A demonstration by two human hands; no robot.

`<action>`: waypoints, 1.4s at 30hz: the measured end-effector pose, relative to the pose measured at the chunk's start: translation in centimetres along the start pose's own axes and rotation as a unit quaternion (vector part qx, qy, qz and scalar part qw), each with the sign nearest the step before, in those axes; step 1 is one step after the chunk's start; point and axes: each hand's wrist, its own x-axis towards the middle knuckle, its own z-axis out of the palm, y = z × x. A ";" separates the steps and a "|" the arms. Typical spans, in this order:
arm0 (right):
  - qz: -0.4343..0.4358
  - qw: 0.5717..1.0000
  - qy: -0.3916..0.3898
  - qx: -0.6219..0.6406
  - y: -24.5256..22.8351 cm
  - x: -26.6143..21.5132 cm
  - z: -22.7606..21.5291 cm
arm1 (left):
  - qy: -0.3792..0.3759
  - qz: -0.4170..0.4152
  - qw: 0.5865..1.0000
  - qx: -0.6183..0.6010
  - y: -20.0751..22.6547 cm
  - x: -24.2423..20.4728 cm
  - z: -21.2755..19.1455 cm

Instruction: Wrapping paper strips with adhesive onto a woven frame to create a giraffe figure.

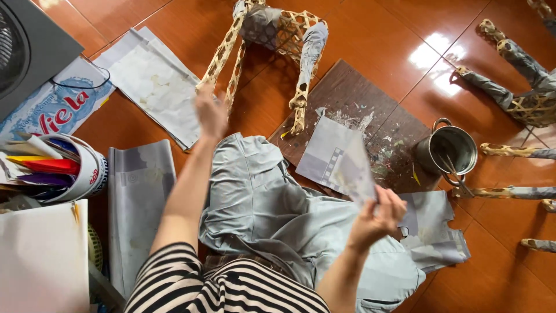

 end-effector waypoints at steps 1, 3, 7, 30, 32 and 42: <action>0.001 1.000 -0.002 -0.001 0.3 -0.1 -0.8 | -0.002 -0.001 1.000 0.000 -4.5 0.7 0.7; 0.013 0.999 0.027 -0.027 0.9 0.1 -2.0 | 0.088 -0.003 0.981 0.171 -13.4 2.8 2.2; 0.034 0.999 0.013 -0.025 0.2 0.5 -2.8 | -0.122 -0.479 0.821 -0.286 -11.1 6.6 3.2; -0.137 0.880 -0.451 0.052 -5.2 6.3 -7.6 | -0.434 -0.401 0.447 -0.672 27.2 -10.2 9.2; -0.156 0.817 -0.550 0.082 -5.5 7.6 -6.7 | -0.445 -0.418 0.416 -0.673 26.2 -13.9 8.4; -0.091 0.587 -0.769 0.237 -2.8 15.1 5.9 | -0.643 -0.398 0.488 -0.436 13.5 -21.8 6.5</action>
